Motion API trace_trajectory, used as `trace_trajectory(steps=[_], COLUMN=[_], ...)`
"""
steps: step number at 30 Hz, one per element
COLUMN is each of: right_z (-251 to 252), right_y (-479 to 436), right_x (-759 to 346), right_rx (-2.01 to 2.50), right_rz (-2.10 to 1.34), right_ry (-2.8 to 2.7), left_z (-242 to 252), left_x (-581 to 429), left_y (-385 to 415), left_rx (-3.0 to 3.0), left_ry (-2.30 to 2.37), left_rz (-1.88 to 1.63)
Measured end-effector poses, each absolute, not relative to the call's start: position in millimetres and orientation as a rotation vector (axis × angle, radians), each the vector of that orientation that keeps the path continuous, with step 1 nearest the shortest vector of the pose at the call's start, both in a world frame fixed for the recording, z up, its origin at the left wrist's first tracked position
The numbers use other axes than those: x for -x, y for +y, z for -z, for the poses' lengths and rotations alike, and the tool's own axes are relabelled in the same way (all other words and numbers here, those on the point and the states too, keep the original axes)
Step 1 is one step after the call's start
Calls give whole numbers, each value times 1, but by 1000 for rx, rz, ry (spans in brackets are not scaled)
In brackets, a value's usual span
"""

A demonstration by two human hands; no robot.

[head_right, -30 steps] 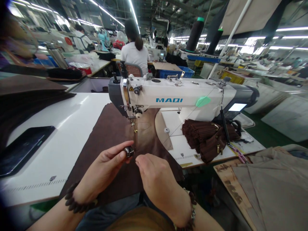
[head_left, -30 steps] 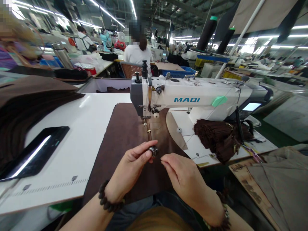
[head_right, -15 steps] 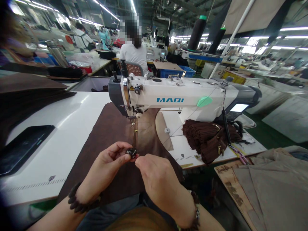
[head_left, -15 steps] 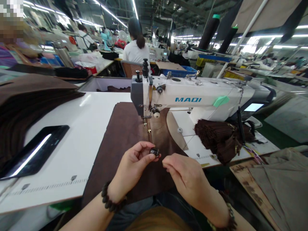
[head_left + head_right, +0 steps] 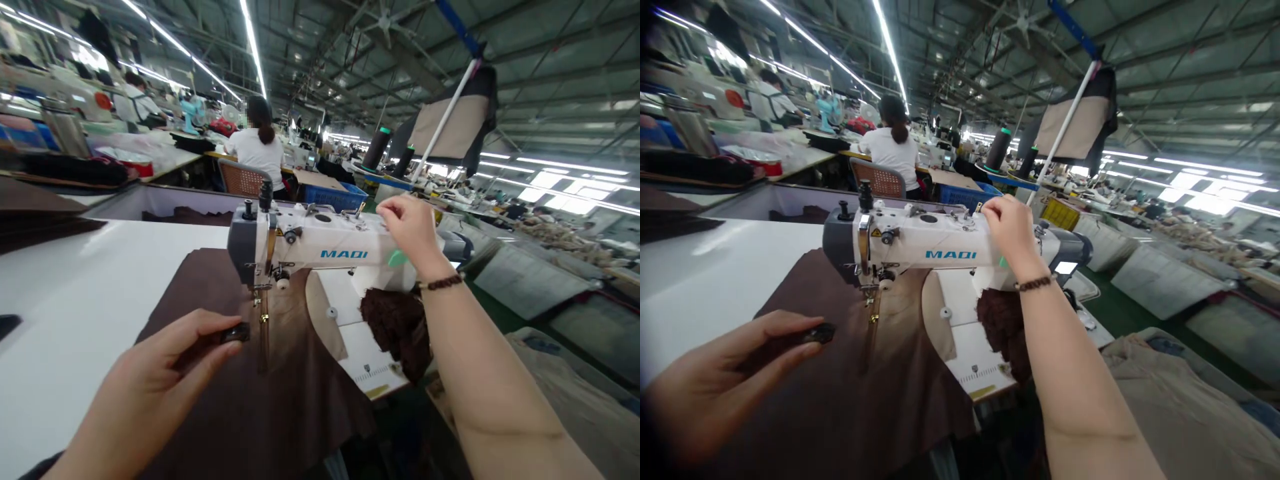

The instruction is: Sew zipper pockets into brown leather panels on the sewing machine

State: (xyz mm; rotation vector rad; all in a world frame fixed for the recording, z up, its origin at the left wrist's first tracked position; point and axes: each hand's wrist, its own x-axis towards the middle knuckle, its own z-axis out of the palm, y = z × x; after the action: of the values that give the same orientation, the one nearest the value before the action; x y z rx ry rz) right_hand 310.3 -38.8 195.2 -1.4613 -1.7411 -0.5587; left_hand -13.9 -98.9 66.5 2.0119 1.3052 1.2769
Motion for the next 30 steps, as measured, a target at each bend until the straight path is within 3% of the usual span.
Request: trace_trajectory(steps=[9,18,24,30], right_z=[-199,-190,-204,-178], right_y=[-25,-33,-4,-55], right_x=[-305,-315,-295,-307], right_rx=[1867,1594,1853,1826], right_rz=[466,507,505,529], right_ry=[-1758,-1661,-1763,-1713], left_z=[-82,-84,-75,-69], left_x=[9,3,10,10], left_y=[-81,-78,-79,-75], left_rx=[-2361,-2324,-2250,-2269], left_ry=[1235,1200,1262,1206], left_rz=[-1280,-1321,-1259,-1314])
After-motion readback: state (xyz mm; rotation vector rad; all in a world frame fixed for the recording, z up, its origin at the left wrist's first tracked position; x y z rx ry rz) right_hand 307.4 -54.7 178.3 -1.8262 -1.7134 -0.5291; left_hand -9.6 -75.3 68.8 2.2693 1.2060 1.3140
